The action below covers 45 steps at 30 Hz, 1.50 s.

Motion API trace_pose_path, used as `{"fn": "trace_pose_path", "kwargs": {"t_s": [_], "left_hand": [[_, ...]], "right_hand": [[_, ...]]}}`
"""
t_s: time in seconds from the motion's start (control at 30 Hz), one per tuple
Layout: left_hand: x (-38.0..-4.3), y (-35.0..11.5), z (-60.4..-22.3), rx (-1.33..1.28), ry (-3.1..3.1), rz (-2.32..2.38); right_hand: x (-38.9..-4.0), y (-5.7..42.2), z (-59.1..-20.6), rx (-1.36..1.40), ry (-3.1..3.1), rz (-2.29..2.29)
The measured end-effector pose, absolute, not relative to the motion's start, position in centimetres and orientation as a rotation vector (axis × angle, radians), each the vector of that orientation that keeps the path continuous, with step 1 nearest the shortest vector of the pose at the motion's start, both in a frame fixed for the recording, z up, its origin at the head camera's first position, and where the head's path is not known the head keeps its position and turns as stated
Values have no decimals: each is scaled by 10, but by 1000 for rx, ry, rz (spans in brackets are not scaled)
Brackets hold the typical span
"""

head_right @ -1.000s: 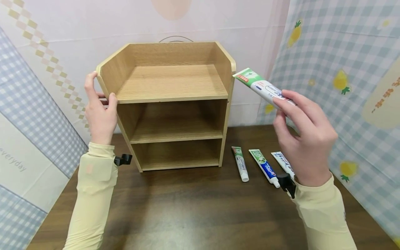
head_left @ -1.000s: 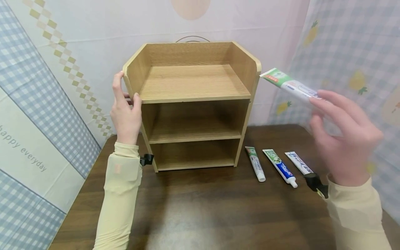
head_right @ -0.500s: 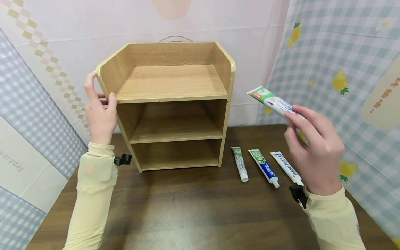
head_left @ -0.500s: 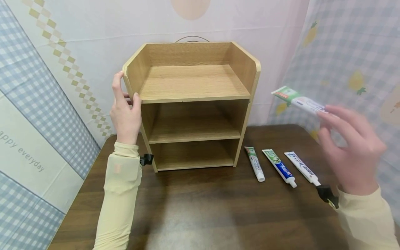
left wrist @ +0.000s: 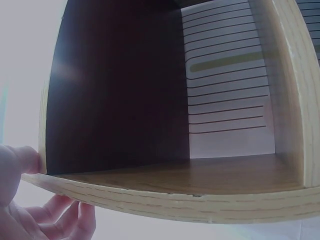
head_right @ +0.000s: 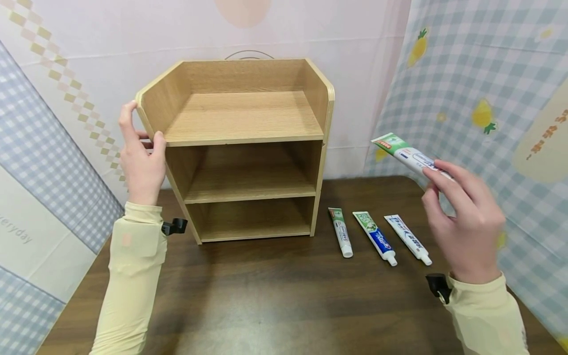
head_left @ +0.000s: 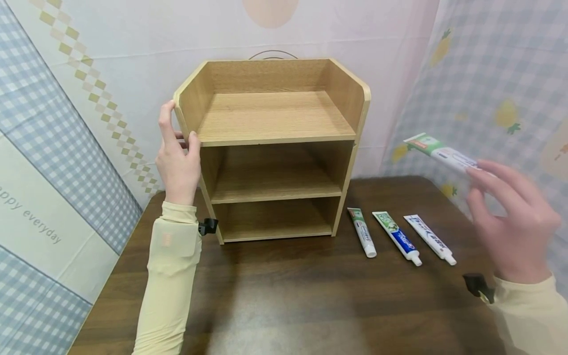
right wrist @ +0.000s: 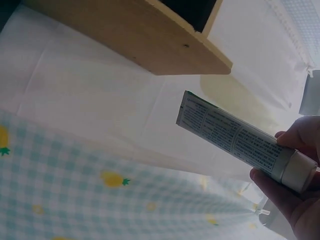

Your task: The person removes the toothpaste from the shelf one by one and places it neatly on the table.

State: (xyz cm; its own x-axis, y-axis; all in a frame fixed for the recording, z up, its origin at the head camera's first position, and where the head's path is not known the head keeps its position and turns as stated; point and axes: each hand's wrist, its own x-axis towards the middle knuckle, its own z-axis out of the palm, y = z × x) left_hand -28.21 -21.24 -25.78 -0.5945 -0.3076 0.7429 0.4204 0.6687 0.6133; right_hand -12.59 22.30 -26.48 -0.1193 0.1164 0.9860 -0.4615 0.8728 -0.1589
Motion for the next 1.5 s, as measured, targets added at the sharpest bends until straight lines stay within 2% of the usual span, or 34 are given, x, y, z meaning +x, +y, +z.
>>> {"fn": "trace_pose_path", "kwargs": {"t_s": [1.5], "left_hand": [[-281, -214, -257, -79, -1971, -1006]], "right_hand": [[-140, 339, -359, 259, -1997, 319]]}}
